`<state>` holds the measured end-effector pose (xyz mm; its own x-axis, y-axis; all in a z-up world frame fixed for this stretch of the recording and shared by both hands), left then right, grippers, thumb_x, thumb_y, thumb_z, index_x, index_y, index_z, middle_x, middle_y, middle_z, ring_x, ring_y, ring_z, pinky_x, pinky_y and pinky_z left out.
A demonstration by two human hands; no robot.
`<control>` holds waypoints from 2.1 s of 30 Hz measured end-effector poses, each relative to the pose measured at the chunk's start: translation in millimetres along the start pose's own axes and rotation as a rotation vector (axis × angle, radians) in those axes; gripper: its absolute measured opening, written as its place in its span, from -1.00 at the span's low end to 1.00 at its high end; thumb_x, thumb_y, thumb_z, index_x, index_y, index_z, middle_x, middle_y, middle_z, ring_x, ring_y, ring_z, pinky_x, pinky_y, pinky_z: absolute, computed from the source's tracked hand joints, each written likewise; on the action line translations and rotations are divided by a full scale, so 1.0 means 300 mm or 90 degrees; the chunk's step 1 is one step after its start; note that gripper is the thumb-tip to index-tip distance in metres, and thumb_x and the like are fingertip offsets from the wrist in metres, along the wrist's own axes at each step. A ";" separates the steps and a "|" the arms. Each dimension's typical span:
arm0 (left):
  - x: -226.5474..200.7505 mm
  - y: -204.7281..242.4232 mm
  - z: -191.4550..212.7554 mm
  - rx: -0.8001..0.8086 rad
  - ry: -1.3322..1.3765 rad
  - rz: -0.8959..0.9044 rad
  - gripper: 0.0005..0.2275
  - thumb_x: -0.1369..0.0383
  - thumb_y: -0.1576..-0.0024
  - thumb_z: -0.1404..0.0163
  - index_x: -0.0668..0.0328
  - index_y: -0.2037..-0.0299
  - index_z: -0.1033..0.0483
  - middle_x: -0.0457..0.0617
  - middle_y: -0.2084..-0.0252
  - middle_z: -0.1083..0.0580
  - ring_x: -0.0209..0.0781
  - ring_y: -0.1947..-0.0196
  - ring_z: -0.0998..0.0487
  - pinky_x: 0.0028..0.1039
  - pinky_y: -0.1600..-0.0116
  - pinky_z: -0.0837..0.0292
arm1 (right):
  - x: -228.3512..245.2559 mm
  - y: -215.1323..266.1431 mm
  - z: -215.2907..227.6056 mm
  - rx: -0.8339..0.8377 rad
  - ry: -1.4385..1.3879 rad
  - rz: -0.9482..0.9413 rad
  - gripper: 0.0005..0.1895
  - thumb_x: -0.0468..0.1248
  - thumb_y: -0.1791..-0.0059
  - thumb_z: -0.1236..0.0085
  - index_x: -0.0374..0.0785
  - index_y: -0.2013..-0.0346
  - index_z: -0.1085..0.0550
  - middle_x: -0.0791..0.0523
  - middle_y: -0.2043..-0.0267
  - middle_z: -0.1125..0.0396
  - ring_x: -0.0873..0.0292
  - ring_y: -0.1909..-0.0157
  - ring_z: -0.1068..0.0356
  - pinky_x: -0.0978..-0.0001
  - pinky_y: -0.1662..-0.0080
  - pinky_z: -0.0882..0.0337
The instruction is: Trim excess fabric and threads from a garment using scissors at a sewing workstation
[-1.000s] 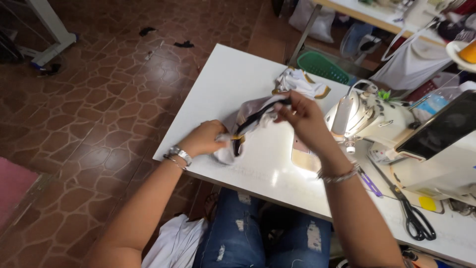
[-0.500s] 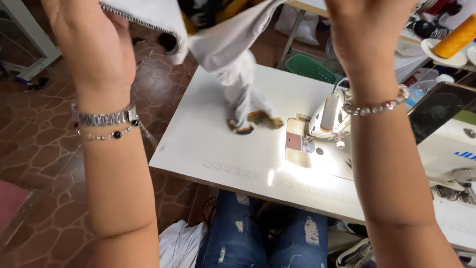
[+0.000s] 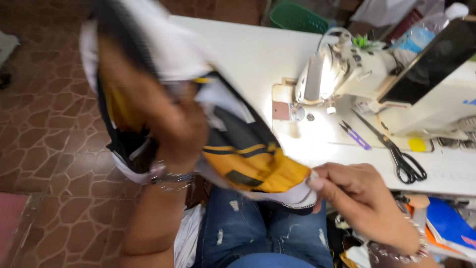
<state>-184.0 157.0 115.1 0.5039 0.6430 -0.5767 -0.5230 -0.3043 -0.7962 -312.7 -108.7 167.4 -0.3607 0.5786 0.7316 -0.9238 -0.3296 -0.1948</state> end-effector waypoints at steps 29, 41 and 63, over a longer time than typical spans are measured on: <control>-0.072 0.572 -0.408 0.763 0.153 -0.272 -0.59 0.61 -0.19 0.08 0.21 -0.28 -0.41 0.02 -0.35 -0.40 0.07 -0.40 -0.35 -0.11 -0.40 -0.19 | -1.046 0.538 0.261 -0.212 0.589 -0.305 -0.54 -0.51 -0.12 -0.04 -0.76 -0.29 -0.47 -0.37 -0.25 -0.31 -0.36 -0.21 -0.22 -0.15 -0.15 -0.37; -0.162 0.560 -0.383 0.781 0.277 -0.289 -0.81 0.44 -0.17 -0.12 0.26 0.04 -0.49 0.07 0.11 -0.44 0.06 0.20 -0.45 -0.19 0.08 -0.37 | -1.142 0.566 0.378 -0.036 0.665 -0.468 -0.41 -0.17 0.03 -0.07 -0.23 -0.29 -0.61 -0.20 0.02 -0.44 -0.28 -0.09 -0.38 -0.03 0.03 -0.44; -0.177 0.585 -0.414 0.876 0.213 -0.108 -0.92 0.42 -0.30 0.08 0.16 0.25 -0.31 0.10 0.50 -0.33 0.20 0.48 -0.37 -0.05 0.36 -0.23 | -0.692 0.574 0.123 0.028 0.291 -0.264 -0.59 0.05 0.26 -0.46 -0.09 0.32 -0.52 0.29 0.45 -0.28 0.27 0.54 -0.11 0.39 0.48 -0.10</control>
<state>-217.2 -17.8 -16.6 0.6614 0.3491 -0.6638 -0.5826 0.7965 -0.1616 -392.0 -313.2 6.1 0.0000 0.9231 0.3845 -0.9962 -0.0335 0.0804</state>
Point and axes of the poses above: each hand's wrist, its own y-axis away from the middle knuckle, its own z-axis out of the back of the hand, x = y × z, the point moved 4 cm from there along -y, towards the middle knuckle
